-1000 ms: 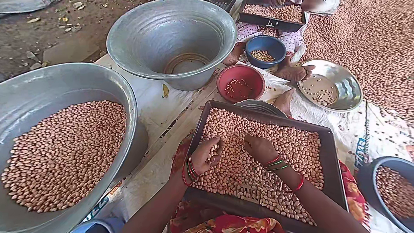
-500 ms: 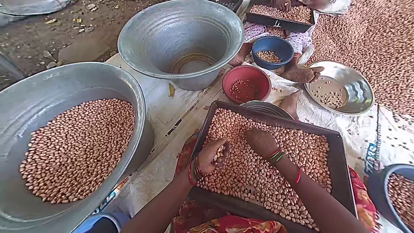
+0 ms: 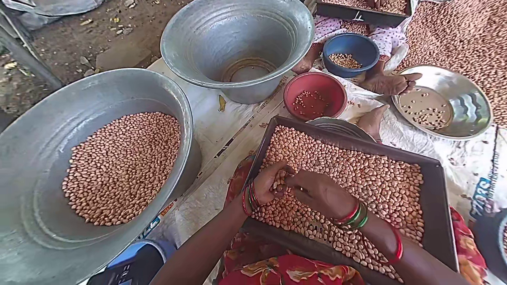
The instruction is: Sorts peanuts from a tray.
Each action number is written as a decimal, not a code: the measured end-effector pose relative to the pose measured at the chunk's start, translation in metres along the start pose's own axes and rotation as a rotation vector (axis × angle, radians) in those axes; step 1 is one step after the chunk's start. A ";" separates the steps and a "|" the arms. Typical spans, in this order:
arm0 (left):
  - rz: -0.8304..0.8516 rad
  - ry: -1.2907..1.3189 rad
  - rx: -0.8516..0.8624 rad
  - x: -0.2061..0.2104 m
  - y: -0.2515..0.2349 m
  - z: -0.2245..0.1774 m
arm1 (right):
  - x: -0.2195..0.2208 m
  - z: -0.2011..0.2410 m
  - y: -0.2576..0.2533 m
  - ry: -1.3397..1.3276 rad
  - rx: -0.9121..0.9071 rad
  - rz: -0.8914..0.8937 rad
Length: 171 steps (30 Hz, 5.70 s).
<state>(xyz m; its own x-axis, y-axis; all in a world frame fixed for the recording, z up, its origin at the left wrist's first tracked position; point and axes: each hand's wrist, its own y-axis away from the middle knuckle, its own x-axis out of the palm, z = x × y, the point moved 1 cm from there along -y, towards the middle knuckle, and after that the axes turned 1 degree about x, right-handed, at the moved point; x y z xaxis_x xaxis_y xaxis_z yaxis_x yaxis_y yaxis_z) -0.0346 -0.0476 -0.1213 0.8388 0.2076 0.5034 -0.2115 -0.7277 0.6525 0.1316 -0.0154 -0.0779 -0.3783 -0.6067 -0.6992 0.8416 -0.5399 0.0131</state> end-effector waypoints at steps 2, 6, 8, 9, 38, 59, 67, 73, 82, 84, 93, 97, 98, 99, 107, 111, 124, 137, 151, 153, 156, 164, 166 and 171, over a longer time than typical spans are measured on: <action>0.038 0.024 0.015 -0.001 0.000 -0.001 | 0.019 0.002 0.013 0.029 0.054 0.333; 0.008 0.056 0.022 -0.001 -0.001 -0.002 | 0.075 -0.016 0.042 0.254 -0.071 0.231; -0.007 0.050 0.025 -0.001 -0.001 -0.002 | 0.087 -0.020 0.045 0.330 -0.149 0.108; -0.016 0.039 0.026 -0.001 0.000 -0.002 | 0.090 -0.020 0.045 0.354 -0.161 0.090; 0.012 -0.029 -0.147 0.040 0.008 0.047 | -0.023 0.002 0.054 -0.060 0.288 0.027; 0.053 0.055 -0.113 0.038 0.005 0.044 | -0.051 -0.009 0.057 0.003 0.252 -0.052; 0.121 0.131 -0.093 0.033 0.008 0.045 | -0.056 -0.025 0.090 0.281 0.807 0.565; 0.119 0.102 -0.082 0.036 0.007 0.045 | -0.046 -0.044 0.134 0.210 0.899 0.344; 0.090 0.111 -0.045 0.033 0.004 0.051 | -0.063 -0.062 0.184 -0.259 0.762 -0.059; 0.080 0.103 -0.050 0.034 0.003 0.051 | -0.048 -0.058 0.177 -0.045 0.822 0.155; 0.061 0.051 -0.036 0.034 0.004 0.051 | -0.032 -0.058 0.170 0.045 0.948 0.177; 0.069 0.056 -0.031 0.033 0.005 0.050 | -0.046 -0.069 0.186 -0.496 0.845 -0.188; 0.069 0.053 -0.031 0.033 0.005 0.050 | -0.049 -0.072 0.190 -0.718 0.797 -0.249; 0.066 0.051 -0.031 0.033 0.005 0.050 | -0.051 -0.074 0.191 -0.859 0.765 -0.267; 0.066 0.047 -0.032 0.034 0.005 0.050 | -0.029 -0.053 0.157 0.018 1.011 0.305; 0.044 0.046 -0.028 0.035 0.006 0.049 | -0.030 -0.058 0.165 -0.108 0.973 0.107; 0.084 0.057 0.008 0.032 0.005 0.051 | -0.043 -0.036 0.202 -0.094 0.955 0.293; 0.083 0.046 0.006 0.033 0.006 0.050 | -0.039 -0.040 0.203 -0.466 0.916 -0.176; 0.102 0.068 0.016 0.034 0.008 0.048 | 0.008 -0.031 0.154 0.209 0.737 0.241; 0.114 0.055 0.019 0.035 0.007 0.048 | 0.010 -0.033 0.154 0.219 0.744 0.242; 0.105 0.049 0.023 0.033 0.008 0.049 | 0.002 -0.039 0.154 0.077 0.750 0.199; 0.136 0.053 0.032 0.029 0.008 0.051 | -0.065 -0.056 0.201 -0.879 0.601 -0.513; 0.149 0.059 0.026 0.030 0.007 0.053 | -0.073 -0.047 0.210 -0.827 0.660 -0.502; 0.129 0.019 0.004 0.027 0.007 0.053 | -0.111 -0.042 0.274 0.000 1.101 -0.637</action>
<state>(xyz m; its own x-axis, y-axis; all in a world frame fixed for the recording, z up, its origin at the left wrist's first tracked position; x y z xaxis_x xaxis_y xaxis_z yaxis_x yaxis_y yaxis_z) 0.0133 -0.0823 -0.1331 0.7948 0.1245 0.5939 -0.3149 -0.7521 0.5790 0.4205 -0.0716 -0.0268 -0.5960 -0.0624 -0.8006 -0.2520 -0.9321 0.2602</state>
